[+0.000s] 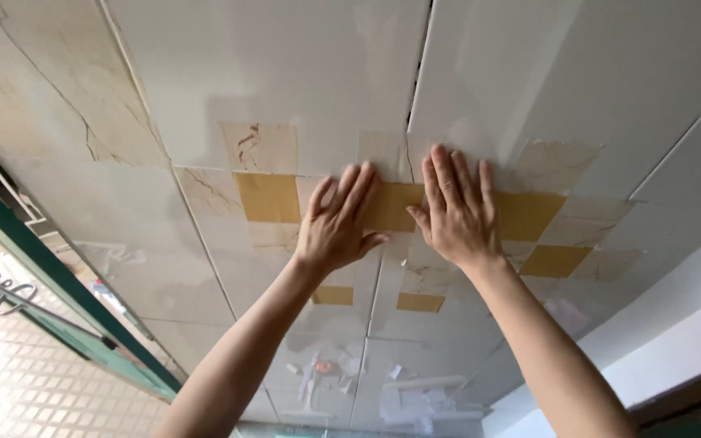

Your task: Cutting and applying small squares of white adhesive film to a tiled wall.

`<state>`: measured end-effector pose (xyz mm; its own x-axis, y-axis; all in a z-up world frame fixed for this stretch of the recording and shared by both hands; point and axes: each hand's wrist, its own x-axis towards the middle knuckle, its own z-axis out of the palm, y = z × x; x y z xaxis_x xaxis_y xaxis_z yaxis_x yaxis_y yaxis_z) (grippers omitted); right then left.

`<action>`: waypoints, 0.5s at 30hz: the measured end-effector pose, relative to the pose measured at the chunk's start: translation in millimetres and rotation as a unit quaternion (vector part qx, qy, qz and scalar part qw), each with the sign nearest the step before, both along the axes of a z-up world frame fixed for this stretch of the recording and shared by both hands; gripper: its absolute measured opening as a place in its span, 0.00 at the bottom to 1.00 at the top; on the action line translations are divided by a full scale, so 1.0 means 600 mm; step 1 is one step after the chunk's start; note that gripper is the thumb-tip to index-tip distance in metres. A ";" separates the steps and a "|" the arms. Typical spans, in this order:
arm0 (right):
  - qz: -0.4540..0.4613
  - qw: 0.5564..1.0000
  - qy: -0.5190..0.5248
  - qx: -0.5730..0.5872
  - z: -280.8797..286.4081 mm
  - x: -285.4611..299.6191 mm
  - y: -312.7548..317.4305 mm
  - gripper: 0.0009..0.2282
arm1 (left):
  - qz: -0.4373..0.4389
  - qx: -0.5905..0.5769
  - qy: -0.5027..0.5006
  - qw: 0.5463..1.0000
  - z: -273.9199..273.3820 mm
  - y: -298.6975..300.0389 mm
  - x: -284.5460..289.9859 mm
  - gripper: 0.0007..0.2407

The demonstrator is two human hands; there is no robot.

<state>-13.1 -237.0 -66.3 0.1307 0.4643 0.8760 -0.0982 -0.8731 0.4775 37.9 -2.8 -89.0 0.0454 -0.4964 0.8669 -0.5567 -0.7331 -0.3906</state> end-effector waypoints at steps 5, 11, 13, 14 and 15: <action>-0.027 0.999 0.009 -0.023 0.010 -0.032 0.002 0.34 | 0.033 0.013 0.007 0.999 0.020 0.018 -0.055 0.40; 0.028 0.998 0.021 -0.044 0.013 0.008 0.015 0.37 | -0.023 -0.010 -0.036 0.999 0.073 -0.040 -0.048 0.41; 0.020 0.997 0.026 -0.070 0.018 0.002 0.015 0.44 | -0.041 -0.022 -0.036 0.998 0.068 -0.043 -0.041 0.42; 0.036 0.997 0.023 -0.058 0.023 -0.003 0.017 0.35 | -0.054 -0.017 -0.034 0.998 0.071 -0.040 -0.039 0.43; 0.054 0.997 0.031 -0.038 0.011 -0.018 0.028 0.28 | -0.065 -0.006 -0.020 0.998 0.061 -0.029 -0.049 0.44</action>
<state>-24.2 -220.4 -60.0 0.1292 0.5441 0.8290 0.0267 -0.8376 0.5456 8.7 -20.0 -52.7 -0.0529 -0.4845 0.8732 -0.6322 -0.6606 -0.4049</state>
